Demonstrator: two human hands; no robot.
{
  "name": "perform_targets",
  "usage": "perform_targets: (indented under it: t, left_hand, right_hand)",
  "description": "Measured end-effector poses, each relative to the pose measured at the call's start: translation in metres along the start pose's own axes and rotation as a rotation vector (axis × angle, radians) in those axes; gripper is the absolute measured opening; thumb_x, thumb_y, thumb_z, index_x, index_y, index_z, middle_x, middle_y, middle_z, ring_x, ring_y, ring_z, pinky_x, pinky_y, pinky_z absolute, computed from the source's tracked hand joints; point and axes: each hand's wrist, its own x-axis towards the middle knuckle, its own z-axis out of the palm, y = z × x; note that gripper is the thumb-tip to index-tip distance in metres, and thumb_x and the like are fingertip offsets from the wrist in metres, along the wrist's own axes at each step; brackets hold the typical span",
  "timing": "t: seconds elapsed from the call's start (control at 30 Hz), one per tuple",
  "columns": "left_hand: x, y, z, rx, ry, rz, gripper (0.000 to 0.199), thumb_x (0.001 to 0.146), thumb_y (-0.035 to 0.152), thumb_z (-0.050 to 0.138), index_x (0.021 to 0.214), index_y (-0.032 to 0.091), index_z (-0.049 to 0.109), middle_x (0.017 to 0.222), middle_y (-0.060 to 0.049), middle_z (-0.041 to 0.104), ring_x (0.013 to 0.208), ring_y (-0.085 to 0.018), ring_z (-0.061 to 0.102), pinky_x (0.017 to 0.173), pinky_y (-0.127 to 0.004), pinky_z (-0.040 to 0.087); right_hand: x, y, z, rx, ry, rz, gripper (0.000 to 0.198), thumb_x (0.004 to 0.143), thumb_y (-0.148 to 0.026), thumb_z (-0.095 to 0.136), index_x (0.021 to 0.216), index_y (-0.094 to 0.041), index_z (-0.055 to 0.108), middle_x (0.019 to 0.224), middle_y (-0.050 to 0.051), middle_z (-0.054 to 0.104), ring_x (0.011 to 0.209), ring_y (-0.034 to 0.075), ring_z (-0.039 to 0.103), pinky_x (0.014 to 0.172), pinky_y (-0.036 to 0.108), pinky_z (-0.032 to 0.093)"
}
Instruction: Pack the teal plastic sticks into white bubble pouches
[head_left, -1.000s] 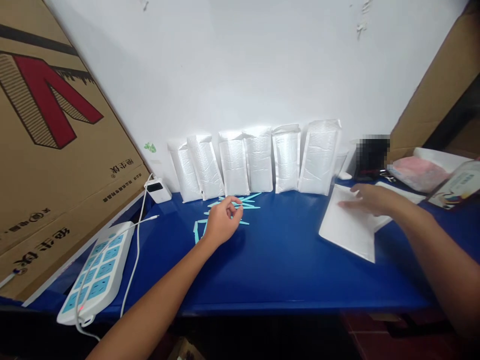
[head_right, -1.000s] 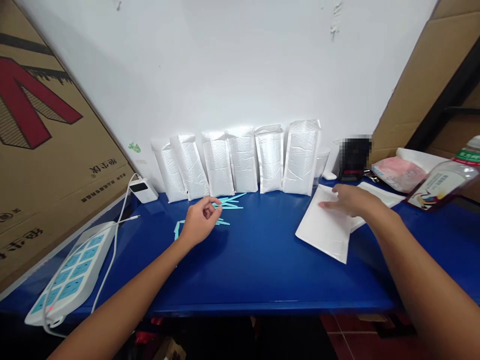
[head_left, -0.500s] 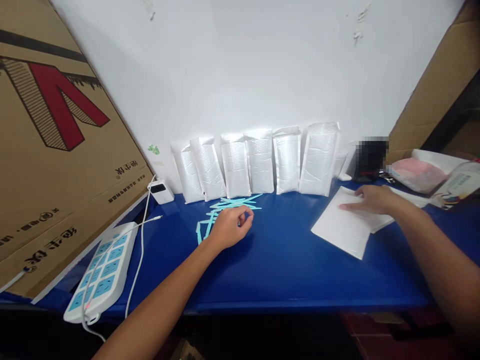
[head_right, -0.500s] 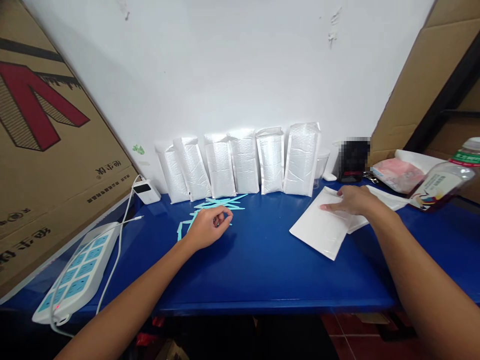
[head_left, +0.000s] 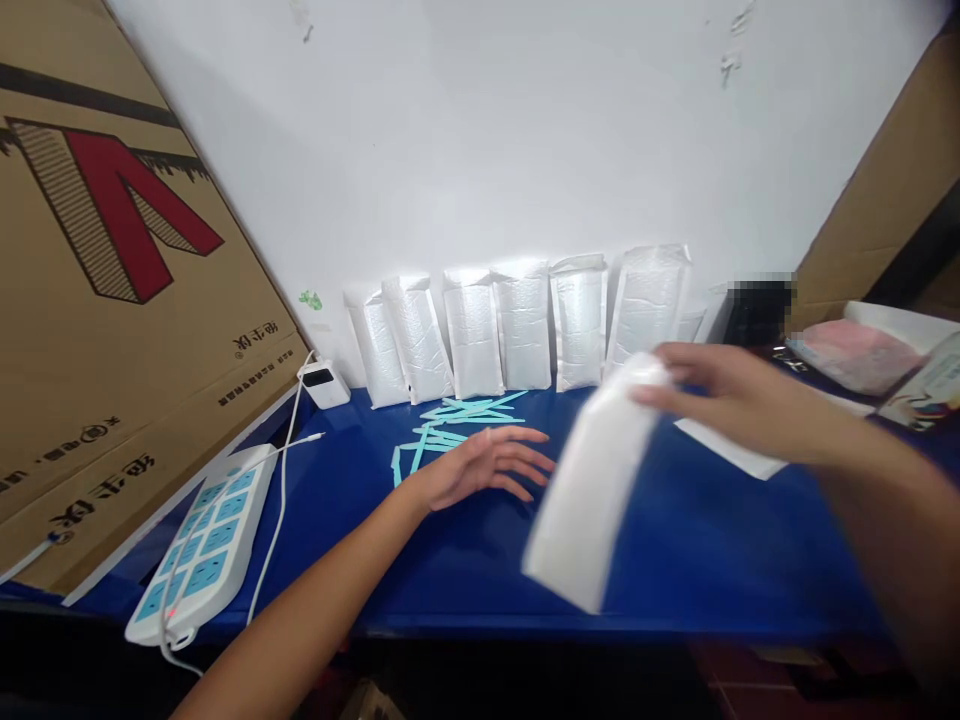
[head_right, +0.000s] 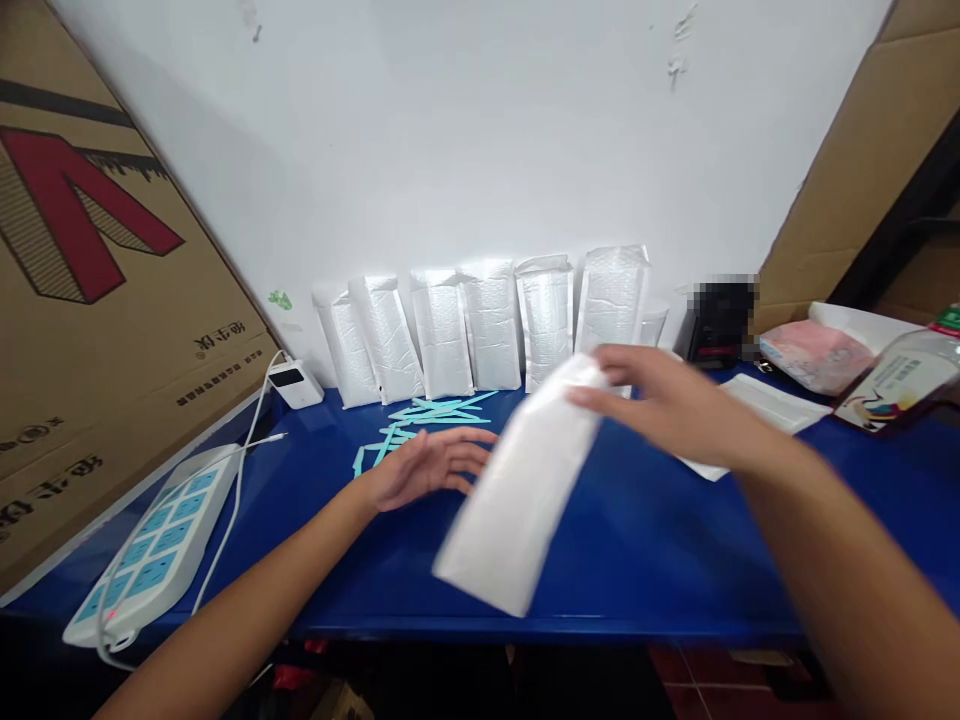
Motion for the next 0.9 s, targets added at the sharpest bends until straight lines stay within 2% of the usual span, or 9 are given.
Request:
perform_targets:
  t: [0.1, 0.2, 0.3, 0.37, 0.43, 0.57, 0.67, 0.73, 0.9]
  left_hand:
    - [0.0, 0.001, 0.008, -0.158, -0.169, -0.017, 0.097, 0.071, 0.089, 0.066, 0.138, 0.02, 0.063, 0.143, -0.022, 0.061, 0.129, -0.042, 0.061, 0.095, -0.052, 0.055]
    - [-0.002, 0.005, 0.002, -0.144, -0.107, -0.013, 0.073, 0.073, 0.076, 0.07, 0.116, 0.017, 0.071, 0.123, -0.022, 0.068, 0.105, -0.038, 0.069, 0.079, -0.048, 0.058]
    - [-0.009, 0.02, -0.019, -0.095, 0.037, -0.035, 0.07, 0.07, 0.078, 0.062, 0.101, 0.016, 0.07, 0.096, -0.018, 0.068, 0.067, -0.024, 0.06, 0.058, -0.04, 0.049]
    - [-0.017, 0.035, -0.036, -0.107, 0.142, 0.012, 0.09, 0.066, 0.089, 0.05, 0.117, 0.017, 0.066, 0.09, -0.015, 0.065, 0.054, -0.017, 0.048, 0.048, -0.036, 0.039]
    - [-0.027, 0.051, -0.052, -0.109, 0.23, 0.116, 0.11, 0.065, 0.098, 0.036, 0.133, 0.015, 0.058, 0.089, -0.013, 0.063, 0.049, -0.014, 0.039, 0.043, -0.033, 0.031]
    - [-0.043, 0.072, -0.072, -0.121, 0.367, 0.294, 0.117, 0.066, 0.102, 0.023, 0.146, 0.02, 0.047, 0.088, -0.006, 0.055, 0.053, -0.011, 0.028, 0.043, -0.028, 0.025]
    - [-0.048, 0.075, -0.077, -0.142, 0.429, 0.315, 0.117, 0.067, 0.102, 0.025, 0.147, 0.02, 0.047, 0.088, -0.005, 0.053, 0.055, -0.011, 0.027, 0.043, -0.027, 0.025]
    - [-0.049, 0.074, -0.077, -0.141, 0.437, 0.311, 0.117, 0.067, 0.102, 0.026, 0.148, 0.019, 0.047, 0.089, -0.005, 0.053, 0.056, -0.011, 0.028, 0.044, -0.027, 0.026]
    - [-0.047, 0.069, -0.076, -0.214, 0.357, 0.338, 0.112, 0.075, 0.098, 0.022, 0.15, 0.018, 0.046, 0.092, -0.005, 0.054, 0.058, -0.013, 0.028, 0.045, -0.027, 0.026]
  right_hand:
    - [0.012, -0.06, 0.048, 0.21, -0.19, -0.257, 0.029, 0.097, -0.054, 0.062, 0.096, -0.025, 0.067, 0.098, 0.005, 0.073, 0.091, 0.024, 0.067, 0.081, 0.036, 0.053]
    - [0.033, -0.083, 0.087, 0.292, -0.236, -0.308, 0.02, 0.098, -0.042, 0.061, 0.093, -0.023, 0.062, 0.089, 0.002, 0.071, 0.082, 0.022, 0.065, 0.074, 0.035, 0.05]
    - [0.058, -0.084, 0.114, 0.508, -0.055, -0.337, 0.017, 0.099, -0.039, 0.059, 0.105, -0.022, 0.063, 0.107, 0.004, 0.071, 0.099, 0.022, 0.066, 0.087, 0.036, 0.052]
    - [0.072, -0.08, 0.131, 0.577, 0.132, -0.298, 0.018, 0.1, -0.037, 0.057, 0.108, -0.022, 0.062, 0.112, 0.005, 0.07, 0.105, 0.021, 0.066, 0.091, 0.036, 0.051]
    - [0.079, -0.076, 0.15, 0.51, 0.113, -0.263, 0.017, 0.1, -0.035, 0.056, 0.103, -0.02, 0.064, 0.103, 0.005, 0.071, 0.097, 0.02, 0.067, 0.086, 0.035, 0.052]
    - [0.075, -0.076, 0.187, 0.149, -0.252, -0.378, 0.032, 0.093, -0.045, 0.069, 0.106, -0.016, 0.068, 0.104, 0.011, 0.072, 0.098, 0.025, 0.066, 0.088, 0.038, 0.052]
    - [0.068, -0.087, 0.207, -0.108, -0.3, -0.454, 0.059, 0.087, -0.063, 0.073, 0.114, -0.011, 0.067, 0.116, 0.019, 0.068, 0.113, 0.034, 0.062, 0.097, 0.045, 0.05]
    - [0.065, -0.101, 0.216, -0.16, -0.322, -0.427, 0.065, 0.088, -0.069, 0.067, 0.115, -0.011, 0.067, 0.118, 0.021, 0.067, 0.11, 0.035, 0.064, 0.093, 0.045, 0.051]
    - [0.065, -0.144, 0.235, -0.188, -0.408, -0.379, 0.048, 0.106, -0.047, 0.041, 0.121, -0.008, 0.067, 0.113, 0.023, 0.07, 0.102, 0.038, 0.07, 0.081, 0.047, 0.055]
